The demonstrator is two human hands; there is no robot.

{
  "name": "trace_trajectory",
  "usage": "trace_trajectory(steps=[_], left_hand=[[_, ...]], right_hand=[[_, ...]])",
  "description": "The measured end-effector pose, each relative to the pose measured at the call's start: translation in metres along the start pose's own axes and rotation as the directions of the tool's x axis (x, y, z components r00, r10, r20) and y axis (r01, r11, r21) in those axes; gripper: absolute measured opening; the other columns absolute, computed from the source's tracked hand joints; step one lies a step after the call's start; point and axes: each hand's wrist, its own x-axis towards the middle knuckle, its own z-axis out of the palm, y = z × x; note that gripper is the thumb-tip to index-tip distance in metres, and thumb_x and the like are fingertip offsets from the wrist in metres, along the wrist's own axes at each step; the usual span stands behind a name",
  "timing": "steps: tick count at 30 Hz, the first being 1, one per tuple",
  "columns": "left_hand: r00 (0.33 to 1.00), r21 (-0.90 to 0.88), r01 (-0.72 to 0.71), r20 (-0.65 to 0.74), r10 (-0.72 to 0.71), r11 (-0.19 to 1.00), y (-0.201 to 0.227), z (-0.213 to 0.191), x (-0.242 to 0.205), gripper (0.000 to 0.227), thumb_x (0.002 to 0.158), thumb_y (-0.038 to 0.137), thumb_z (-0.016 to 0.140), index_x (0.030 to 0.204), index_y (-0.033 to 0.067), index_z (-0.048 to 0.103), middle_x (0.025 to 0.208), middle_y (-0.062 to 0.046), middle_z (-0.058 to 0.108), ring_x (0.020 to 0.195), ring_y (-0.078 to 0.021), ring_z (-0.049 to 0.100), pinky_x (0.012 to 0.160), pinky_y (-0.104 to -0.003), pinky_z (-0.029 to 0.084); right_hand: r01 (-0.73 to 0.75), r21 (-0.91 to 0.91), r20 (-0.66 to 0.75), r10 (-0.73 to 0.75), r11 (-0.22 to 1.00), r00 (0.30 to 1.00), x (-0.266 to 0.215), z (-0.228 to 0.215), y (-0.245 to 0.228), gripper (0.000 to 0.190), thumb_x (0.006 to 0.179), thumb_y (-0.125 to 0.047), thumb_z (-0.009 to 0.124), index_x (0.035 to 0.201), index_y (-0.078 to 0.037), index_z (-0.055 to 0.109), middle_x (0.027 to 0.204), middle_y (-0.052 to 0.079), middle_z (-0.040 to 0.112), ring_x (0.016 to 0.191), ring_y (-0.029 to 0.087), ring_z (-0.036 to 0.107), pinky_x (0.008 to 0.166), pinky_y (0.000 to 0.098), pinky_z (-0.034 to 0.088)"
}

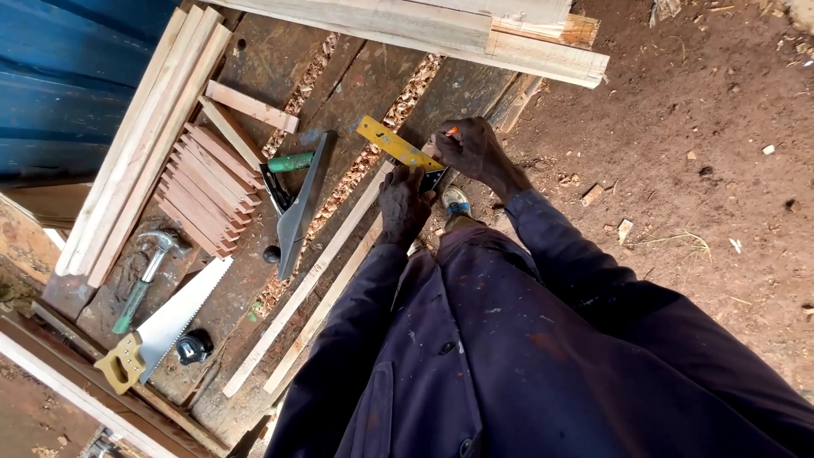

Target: Marking wooden slats with a try square and pencil for precise cutting or assembly.

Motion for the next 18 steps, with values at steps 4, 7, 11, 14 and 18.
trace_trajectory(steps=[4, 7, 11, 14, 18], left_hand=[[1.0, 0.045, 0.008, 0.004, -0.008, 0.999, -0.004, 0.006, -0.001, 0.06, 0.072, 0.033, 0.09, 0.126, 0.0146, 0.072, 0.106, -0.009, 0.066, 0.103, -0.0339, 0.062, 0.088, -0.047, 0.05], [1.0, 0.04, 0.005, 0.004, -0.005, 0.999, -0.009, 0.01, 0.001, 0.061, 0.072, 0.034, 0.09, 0.127, 0.0154, 0.072, 0.107, -0.008, 0.065, 0.103, -0.0328, 0.061, 0.088, -0.046, 0.048], [1.0, 0.006, 0.002, -0.007, -0.002, 1.0, -0.005, 0.004, -0.002, 0.061, 0.074, 0.033, 0.089, 0.128, 0.0135, 0.071, 0.108, -0.01, 0.065, 0.104, -0.0345, 0.061, 0.089, -0.047, 0.049], [1.0, 0.001, -0.001, -0.028, 0.001, 1.0, -0.001, 0.003, 0.0, 0.061, 0.074, 0.033, 0.089, 0.129, 0.0125, 0.071, 0.11, -0.011, 0.065, 0.105, -0.0353, 0.061, 0.089, -0.047, 0.049], [0.998, -0.018, -0.012, -0.061, 0.01, 1.0, -0.004, 0.004, -0.005, 0.063, 0.073, 0.035, 0.09, 0.13, 0.0167, 0.071, 0.115, -0.01, 0.066, 0.109, -0.0344, 0.062, 0.091, -0.047, 0.05]], right_hand=[[-0.031, 0.084, -0.04, 0.034, 0.996, 0.999, -0.003, 0.005, -0.037, 0.018, 0.097, -0.011, 0.06, 0.085, -0.002, 0.069, 0.061, 0.017, 0.063, 0.058, 0.021, 0.067, 0.052, 0.0329, 0.049], [-0.022, -0.009, -0.02, 0.022, 1.0, 1.0, -0.011, 0.002, -0.021, 0.018, 0.095, -0.012, 0.061, 0.08, -0.005, 0.068, 0.055, 0.018, 0.059, 0.056, 0.019, 0.061, 0.051, 0.0355, 0.045], [-0.099, -0.141, -0.023, 0.097, 0.985, 0.995, -0.024, -0.008, -0.008, 0.028, 0.099, -0.016, 0.06, 0.073, -0.007, 0.061, 0.057, 0.019, 0.062, 0.057, 0.039, 0.067, 0.053, 0.0387, 0.048], [-0.146, -0.177, -0.118, 0.127, 0.973, 0.985, -0.028, -0.009, -0.017, 0.03, 0.103, -0.022, 0.059, 0.076, -0.008, 0.06, 0.06, 0.012, 0.067, 0.062, 0.032, 0.071, 0.059, 0.0394, 0.054], [-0.238, 0.09, -0.357, 0.254, 0.967, 0.899, -0.049, 0.029, 0.007, 0.028, 0.105, -0.021, 0.064, 0.086, 0.0, 0.065, 0.065, 0.025, 0.063, 0.086, 0.038, 0.074, 0.07, 0.045, 0.057]])
